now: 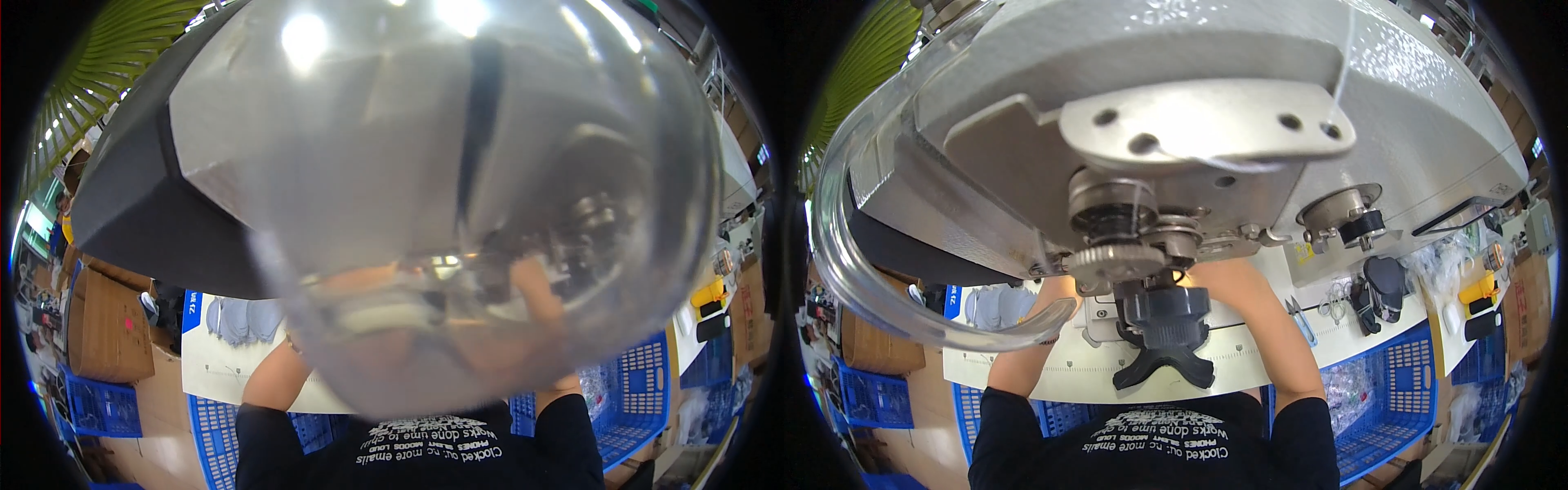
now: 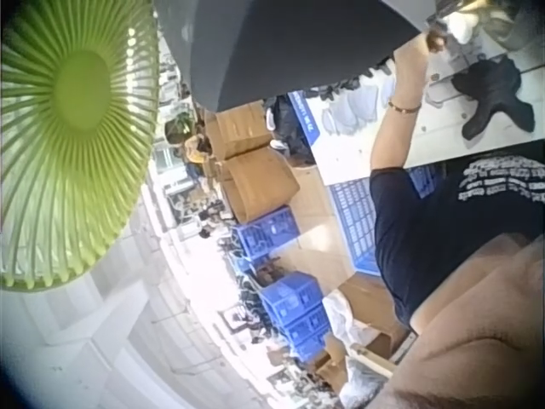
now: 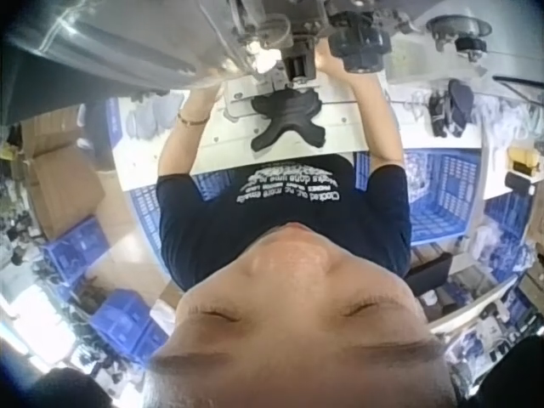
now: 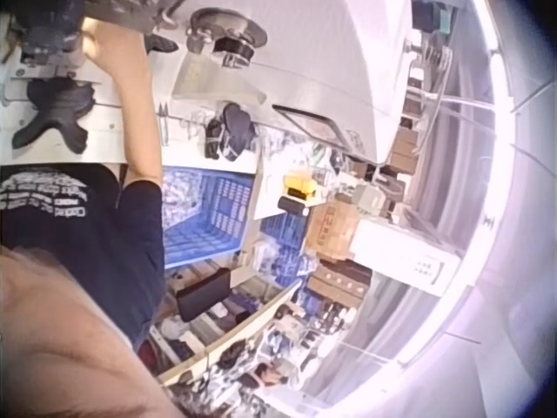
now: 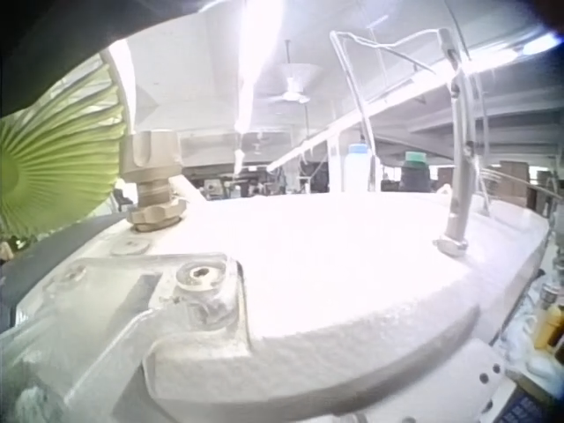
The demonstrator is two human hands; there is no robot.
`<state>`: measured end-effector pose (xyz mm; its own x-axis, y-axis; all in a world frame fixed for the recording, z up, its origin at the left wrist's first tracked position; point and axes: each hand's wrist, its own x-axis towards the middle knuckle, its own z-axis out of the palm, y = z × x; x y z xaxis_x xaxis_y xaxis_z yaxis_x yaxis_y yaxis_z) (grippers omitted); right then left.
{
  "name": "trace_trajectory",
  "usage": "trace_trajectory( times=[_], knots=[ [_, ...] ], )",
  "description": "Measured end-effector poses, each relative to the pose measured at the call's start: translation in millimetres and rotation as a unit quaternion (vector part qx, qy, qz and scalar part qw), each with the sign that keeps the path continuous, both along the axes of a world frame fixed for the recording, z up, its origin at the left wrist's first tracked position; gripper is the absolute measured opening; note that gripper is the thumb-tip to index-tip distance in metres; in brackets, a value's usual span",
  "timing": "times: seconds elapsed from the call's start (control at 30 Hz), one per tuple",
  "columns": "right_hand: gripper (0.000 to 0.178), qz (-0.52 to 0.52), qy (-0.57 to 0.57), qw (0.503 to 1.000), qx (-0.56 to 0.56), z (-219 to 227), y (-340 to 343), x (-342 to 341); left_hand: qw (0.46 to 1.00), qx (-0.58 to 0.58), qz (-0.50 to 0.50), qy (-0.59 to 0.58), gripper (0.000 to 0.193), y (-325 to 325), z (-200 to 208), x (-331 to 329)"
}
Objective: Sewing fabric and leather components of a shoe upper using an industrial sewing machine.
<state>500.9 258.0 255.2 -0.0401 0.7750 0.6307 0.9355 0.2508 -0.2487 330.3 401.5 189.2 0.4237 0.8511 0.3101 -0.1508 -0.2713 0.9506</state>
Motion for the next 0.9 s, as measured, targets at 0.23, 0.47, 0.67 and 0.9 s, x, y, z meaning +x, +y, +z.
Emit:
trace_trajectory(
  times=[0.23, 0.47, 0.67, 0.9],
  knots=[
    [0.017, 0.037, 0.225, 0.958, -0.176, 4, -11, -14, 0.993, 0.023, 0.112, -0.030, 0.026, -11, -2, 14],
    [0.016, 0.027, 0.122, 0.992, 0.034, -8, -10, -28, 0.999, 0.025, 0.028, -0.002, 0.018, -11, 3, 10],
    [0.018, 0.007, 0.113, 0.992, 0.059, -8, -10, -29, 0.999, 0.028, -0.042, 0.021, 0.012, -15, 13, 6],
    [0.027, 0.021, 0.117, 0.990, 0.074, -16, -5, -34, 0.991, 0.022, -0.122, 0.046, 0.011, -23, 22, -4]
  ],
)
